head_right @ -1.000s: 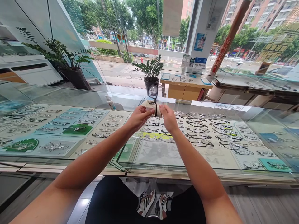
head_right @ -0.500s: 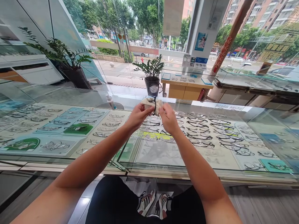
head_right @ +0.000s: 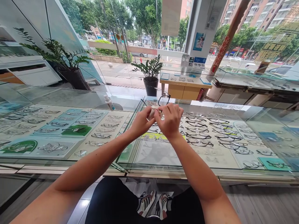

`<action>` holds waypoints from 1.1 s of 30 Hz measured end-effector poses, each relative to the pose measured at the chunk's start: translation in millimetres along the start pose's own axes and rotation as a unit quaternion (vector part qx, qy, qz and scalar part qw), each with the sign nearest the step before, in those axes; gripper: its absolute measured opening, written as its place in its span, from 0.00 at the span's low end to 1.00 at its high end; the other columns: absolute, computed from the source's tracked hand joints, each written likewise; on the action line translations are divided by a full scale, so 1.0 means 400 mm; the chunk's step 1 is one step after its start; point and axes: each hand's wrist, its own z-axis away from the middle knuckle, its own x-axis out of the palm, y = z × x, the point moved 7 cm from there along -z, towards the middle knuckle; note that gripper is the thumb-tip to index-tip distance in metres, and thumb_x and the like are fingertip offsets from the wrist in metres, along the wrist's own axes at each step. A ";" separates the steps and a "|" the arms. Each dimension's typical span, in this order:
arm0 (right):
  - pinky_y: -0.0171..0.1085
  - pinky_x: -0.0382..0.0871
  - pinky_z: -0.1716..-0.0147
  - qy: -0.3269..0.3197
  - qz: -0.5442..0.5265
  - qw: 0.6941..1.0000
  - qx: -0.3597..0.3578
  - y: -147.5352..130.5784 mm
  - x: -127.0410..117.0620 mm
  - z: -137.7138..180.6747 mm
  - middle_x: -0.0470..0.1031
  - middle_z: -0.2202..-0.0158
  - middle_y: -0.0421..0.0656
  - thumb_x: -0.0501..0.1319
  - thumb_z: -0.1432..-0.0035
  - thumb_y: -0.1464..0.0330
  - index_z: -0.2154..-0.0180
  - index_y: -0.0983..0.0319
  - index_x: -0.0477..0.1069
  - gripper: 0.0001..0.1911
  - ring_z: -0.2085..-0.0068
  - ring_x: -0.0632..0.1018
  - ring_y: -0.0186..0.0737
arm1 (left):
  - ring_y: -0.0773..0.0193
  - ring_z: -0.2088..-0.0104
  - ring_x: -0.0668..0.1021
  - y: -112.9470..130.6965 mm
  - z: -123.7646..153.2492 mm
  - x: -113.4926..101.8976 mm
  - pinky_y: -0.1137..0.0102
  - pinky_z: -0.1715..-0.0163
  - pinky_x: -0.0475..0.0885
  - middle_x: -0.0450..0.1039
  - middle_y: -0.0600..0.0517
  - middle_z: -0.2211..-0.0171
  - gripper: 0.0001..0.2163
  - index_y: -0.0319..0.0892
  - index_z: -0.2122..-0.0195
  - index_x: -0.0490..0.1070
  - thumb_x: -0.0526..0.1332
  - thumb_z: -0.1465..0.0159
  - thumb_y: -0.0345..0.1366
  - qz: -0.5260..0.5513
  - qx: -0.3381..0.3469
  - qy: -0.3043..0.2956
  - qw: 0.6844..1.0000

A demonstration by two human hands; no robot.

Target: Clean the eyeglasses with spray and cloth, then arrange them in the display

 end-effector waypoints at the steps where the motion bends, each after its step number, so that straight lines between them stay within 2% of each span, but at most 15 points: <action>1: 0.49 0.60 0.52 0.012 0.009 1.000 0.007 0.002 -0.005 0.000 0.76 0.62 0.44 0.64 0.24 0.62 0.62 0.55 0.74 0.10 0.57 0.74 0.50 | 0.62 0.72 0.64 0.001 0.001 0.002 0.65 0.66 0.54 0.68 0.57 0.72 0.17 0.49 0.65 0.59 0.71 0.32 0.39 -0.011 0.007 -0.005 1.000; 4: 0.48 0.61 0.52 0.029 0.022 0.999 0.020 0.003 -0.011 0.000 0.74 0.63 0.43 0.63 0.27 0.65 0.64 0.55 0.70 0.09 0.58 0.73 0.49 | 0.61 0.72 0.66 0.002 0.003 0.007 0.65 0.66 0.55 0.70 0.56 0.71 0.13 0.49 0.64 0.62 0.69 0.31 0.38 -0.040 0.023 -0.015 0.999; 8: 0.48 0.61 0.52 0.031 -0.004 0.999 0.029 0.004 -0.012 -0.005 0.74 0.62 0.42 0.67 0.30 0.62 0.62 0.54 0.67 0.10 0.57 0.73 0.49 | 0.58 0.69 0.73 0.005 0.004 0.011 0.66 0.63 0.60 0.76 0.53 0.69 0.05 0.48 0.55 0.74 0.68 0.30 0.34 -0.060 0.043 -0.017 0.997; 12: 0.50 0.62 0.51 0.056 -0.007 0.995 0.086 0.022 -0.024 -0.005 0.71 0.63 0.43 0.62 0.28 0.67 0.64 0.54 0.63 0.10 0.57 0.72 0.50 | 0.56 0.66 0.78 0.017 0.008 0.012 0.64 0.54 0.67 0.82 0.53 0.67 0.16 0.49 0.42 0.80 0.70 0.31 0.33 -0.040 0.061 -0.016 0.997; 15: 0.52 0.63 0.50 0.073 -0.058 0.992 0.089 0.018 -0.036 -0.002 0.69 0.65 0.43 0.61 0.28 0.65 0.65 0.53 0.62 0.11 0.59 0.71 0.51 | 0.58 0.66 0.79 0.018 0.011 0.005 0.65 0.56 0.70 0.85 0.53 0.64 0.20 0.50 0.38 0.80 0.70 0.31 0.33 -0.005 0.045 -0.002 0.999; 17: 0.53 0.64 0.50 0.087 -0.111 0.986 0.089 0.017 -0.045 -0.002 0.68 0.66 0.42 0.62 0.29 0.61 0.66 0.53 0.61 0.13 0.60 0.70 0.50 | 0.61 0.68 0.79 0.002 0.007 -0.001 0.66 0.59 0.71 0.86 0.54 0.63 0.22 0.48 0.37 0.77 0.73 0.32 0.36 0.064 0.005 0.012 0.998; 19: 0.52 0.65 0.51 0.079 -0.166 0.976 0.119 0.031 -0.040 -0.007 0.69 0.67 0.42 0.62 0.28 0.58 0.67 0.53 0.63 0.14 0.61 0.69 0.49 | 0.62 0.68 0.81 -0.026 -0.005 0.001 0.67 0.61 0.73 0.86 0.53 0.64 0.24 0.45 0.40 0.74 0.77 0.34 0.42 0.181 -0.046 0.015 0.982; 22: 0.48 0.66 0.57 -0.011 -0.278 0.937 0.212 0.070 0.012 -0.016 0.72 0.67 0.41 0.64 0.29 0.53 0.67 0.54 0.70 0.16 0.64 0.69 0.45 | 0.61 0.67 0.83 -0.061 -0.027 0.017 0.67 0.62 0.76 0.86 0.51 0.64 0.31 0.43 0.48 0.73 0.84 0.42 0.53 0.331 -0.102 -0.006 0.938; 25: 0.44 0.68 0.60 -0.102 -0.399 0.866 0.283 0.093 0.075 -0.015 0.76 0.68 0.39 0.71 0.36 0.47 0.65 0.55 0.78 0.19 0.66 0.71 0.41 | 0.64 0.67 0.82 -0.071 -0.039 0.031 0.70 0.63 0.75 0.84 0.52 0.65 0.33 0.42 0.53 0.74 0.86 0.46 0.57 0.377 -0.125 -0.042 0.917; 29: 0.43 0.72 0.58 -0.120 -0.484 0.801 0.331 0.106 0.112 -0.007 0.82 0.65 0.40 0.79 0.46 0.47 0.63 0.55 0.84 0.21 0.63 0.75 0.41 | 0.67 0.66 0.79 -0.060 -0.029 0.041 0.72 0.65 0.73 0.81 0.54 0.63 0.33 0.42 0.49 0.76 0.84 0.42 0.59 0.388 -0.140 -0.093 0.906; 33: 0.44 0.76 0.59 -0.130 -0.515 0.767 0.360 0.108 0.130 0.006 0.86 0.63 0.42 0.81 0.52 0.45 0.63 0.55 0.86 0.23 0.61 0.78 0.44 | 0.63 0.61 0.82 -0.060 -0.016 0.050 0.70 0.62 0.77 0.81 0.51 0.58 0.34 0.44 0.45 0.78 0.80 0.39 0.65 0.391 -0.159 -0.124 0.898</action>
